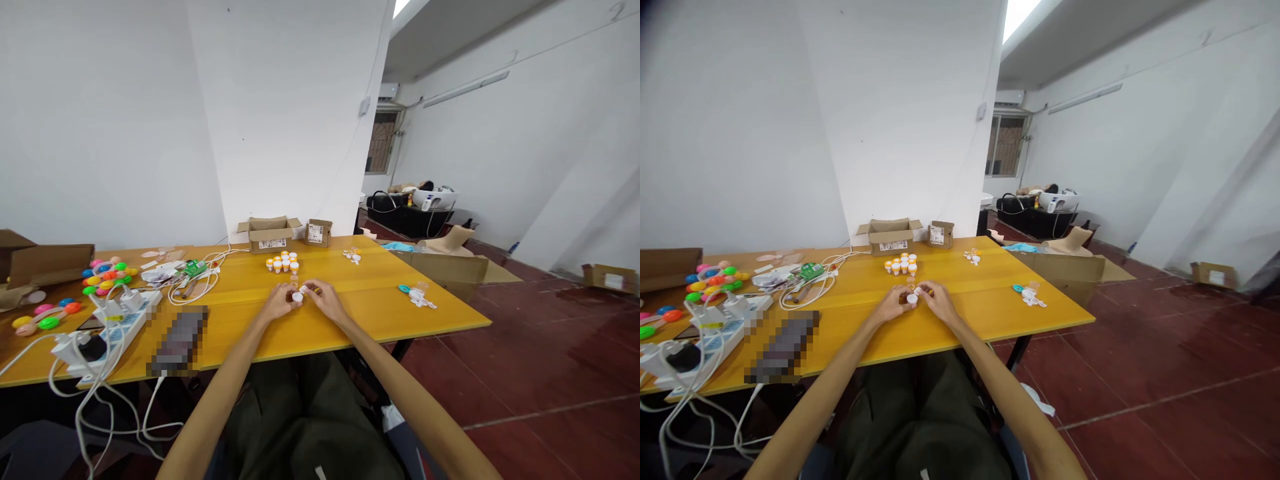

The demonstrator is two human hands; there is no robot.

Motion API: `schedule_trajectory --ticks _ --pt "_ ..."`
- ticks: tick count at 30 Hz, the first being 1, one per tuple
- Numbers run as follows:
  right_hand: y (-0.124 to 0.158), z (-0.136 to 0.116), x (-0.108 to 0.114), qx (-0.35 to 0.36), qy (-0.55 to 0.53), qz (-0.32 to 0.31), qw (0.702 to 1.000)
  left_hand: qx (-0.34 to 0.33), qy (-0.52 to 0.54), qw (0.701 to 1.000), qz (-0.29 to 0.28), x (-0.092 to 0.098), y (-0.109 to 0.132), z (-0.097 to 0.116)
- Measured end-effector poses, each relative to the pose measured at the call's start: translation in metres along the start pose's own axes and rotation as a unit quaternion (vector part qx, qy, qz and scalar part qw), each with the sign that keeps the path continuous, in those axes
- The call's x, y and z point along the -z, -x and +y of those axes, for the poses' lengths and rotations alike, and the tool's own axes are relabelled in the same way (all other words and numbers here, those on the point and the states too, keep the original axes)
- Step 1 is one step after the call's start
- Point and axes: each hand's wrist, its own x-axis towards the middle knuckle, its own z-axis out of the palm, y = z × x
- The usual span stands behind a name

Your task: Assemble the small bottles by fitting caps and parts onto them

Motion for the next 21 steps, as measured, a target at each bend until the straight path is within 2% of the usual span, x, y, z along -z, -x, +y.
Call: schedule_trajectory --ticks 8,21 --pt "0.003 -0.007 -0.001 0.054 0.052 -0.037 0.997 -0.02 0.026 0.999 -0.039 0.001 -0.002 0.001" --pt "0.007 -0.001 -0.003 0.089 0.096 -0.045 0.99 -0.02 0.064 0.996 -0.053 -0.006 -0.004 -0.019"
